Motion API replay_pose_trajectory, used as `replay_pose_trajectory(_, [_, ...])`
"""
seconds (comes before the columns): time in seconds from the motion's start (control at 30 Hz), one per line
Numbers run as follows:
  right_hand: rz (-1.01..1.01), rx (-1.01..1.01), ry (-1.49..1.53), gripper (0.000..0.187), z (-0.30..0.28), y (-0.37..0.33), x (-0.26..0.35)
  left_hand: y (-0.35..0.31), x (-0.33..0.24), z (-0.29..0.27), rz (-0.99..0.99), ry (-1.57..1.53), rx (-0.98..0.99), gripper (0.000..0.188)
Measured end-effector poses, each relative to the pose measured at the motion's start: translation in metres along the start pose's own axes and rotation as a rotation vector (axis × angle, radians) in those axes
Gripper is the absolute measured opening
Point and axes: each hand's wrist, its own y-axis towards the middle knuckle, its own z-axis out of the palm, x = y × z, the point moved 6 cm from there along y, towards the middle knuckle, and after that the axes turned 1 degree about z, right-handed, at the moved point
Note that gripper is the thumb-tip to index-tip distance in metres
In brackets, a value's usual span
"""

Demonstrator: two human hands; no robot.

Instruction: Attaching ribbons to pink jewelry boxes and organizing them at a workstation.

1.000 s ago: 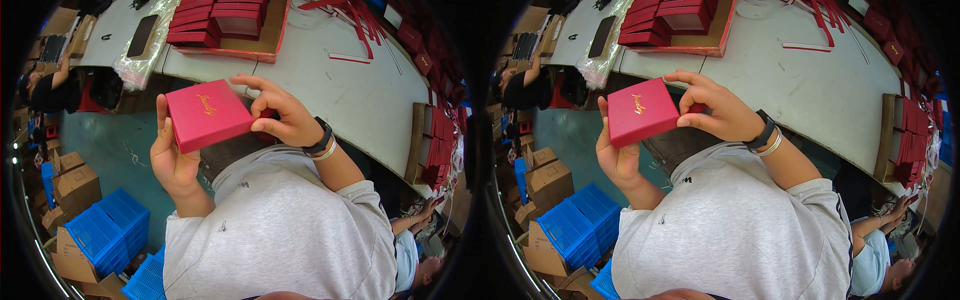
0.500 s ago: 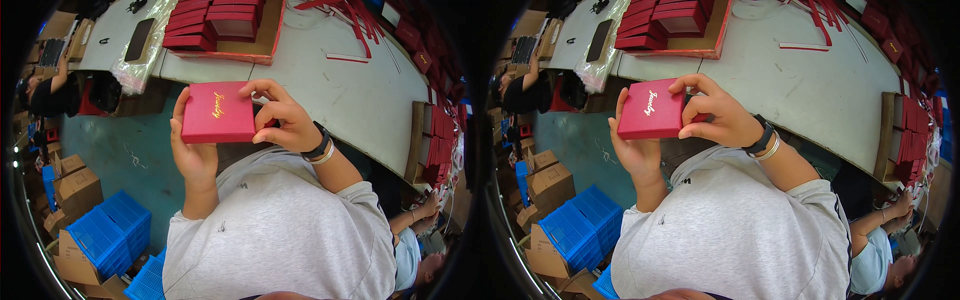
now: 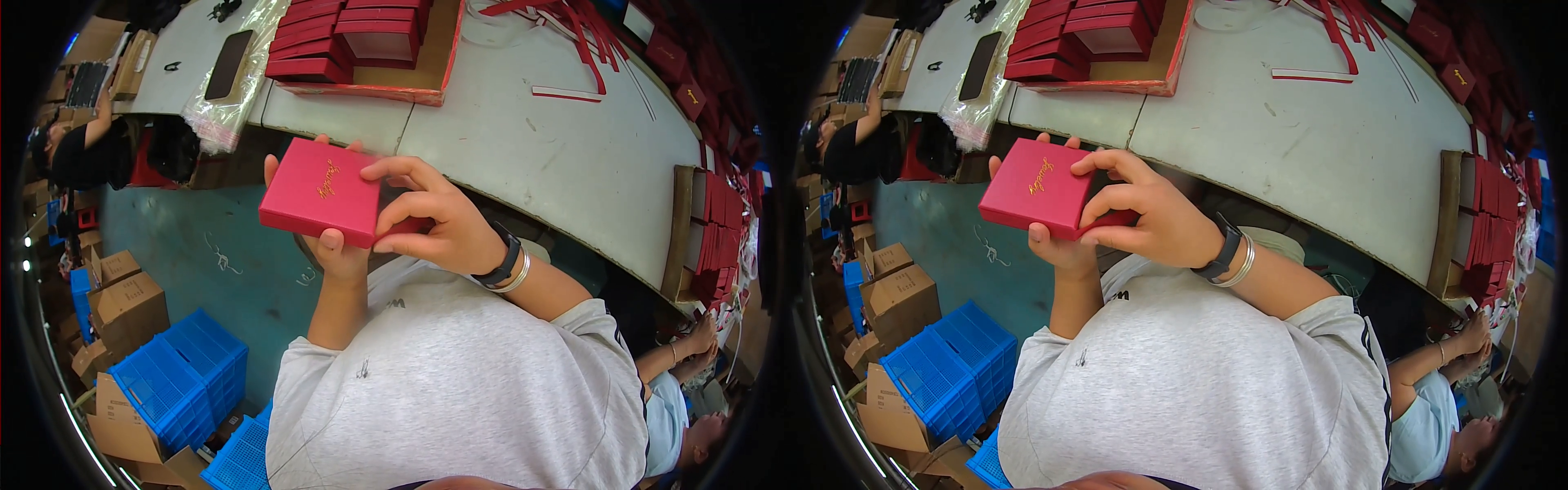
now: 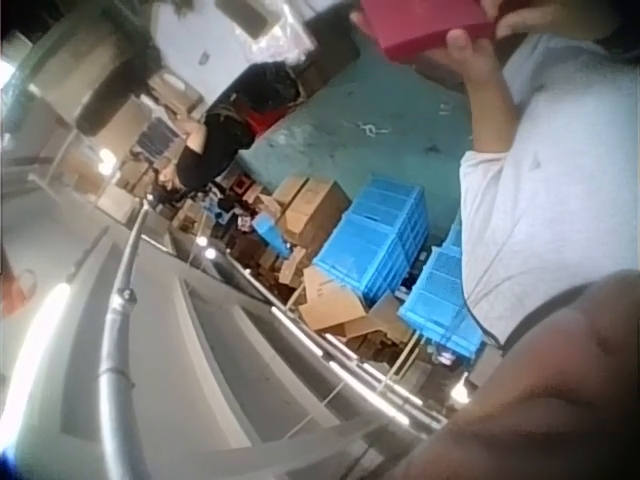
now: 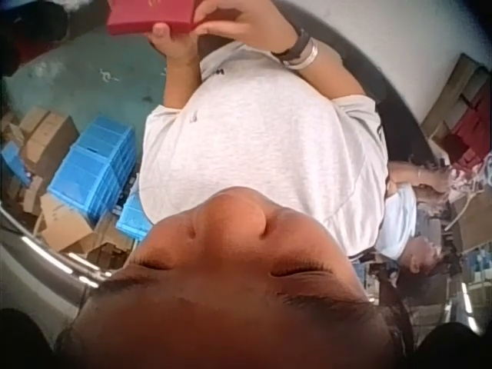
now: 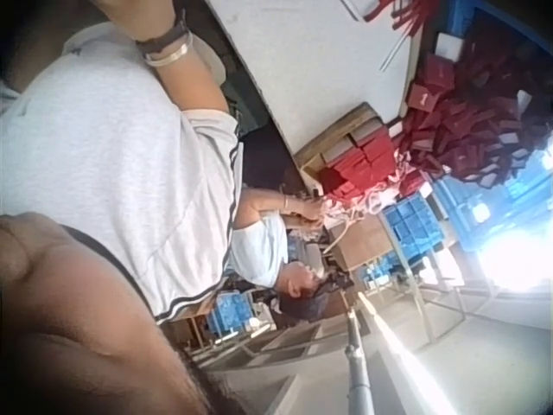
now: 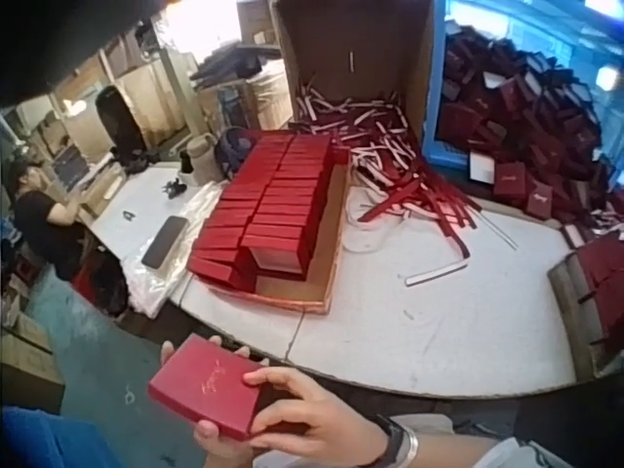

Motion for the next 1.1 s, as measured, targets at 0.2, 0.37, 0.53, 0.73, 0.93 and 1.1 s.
replay_pose_trajectory(0.2, [0.268,0.072,0.140,0.023,0.003,-0.009,-0.016,0.013,-0.042,-0.010,0.414,0.510,0.066,0.107])
replay_pose_trajectory(0.37, [0.374,0.063,0.374,0.042,0.013,-0.016,-0.022,0.011,-0.071,-0.004,0.614,0.605,0.027,0.104])
replay_pose_trajectory(0.53, [0.427,0.083,0.207,0.030,-0.002,-0.011,-0.026,0.012,-0.096,-0.012,0.696,0.634,-0.040,0.099])
replay_pose_trajectory(0.73, [0.439,0.033,0.002,0.007,-0.021,-0.012,-0.024,0.016,-0.102,-0.027,0.588,0.456,-0.082,0.092])
replay_pose_trajectory(0.93, [0.220,0.035,-0.269,0.008,-0.041,-0.006,-0.012,0.019,-0.084,-0.040,0.354,0.243,-0.184,0.087])
replay_pose_trajectory(1.1, [0.147,0.012,-0.369,0.013,-0.041,0.001,-0.005,0.013,-0.055,-0.043,0.128,-0.034,-0.125,0.084])
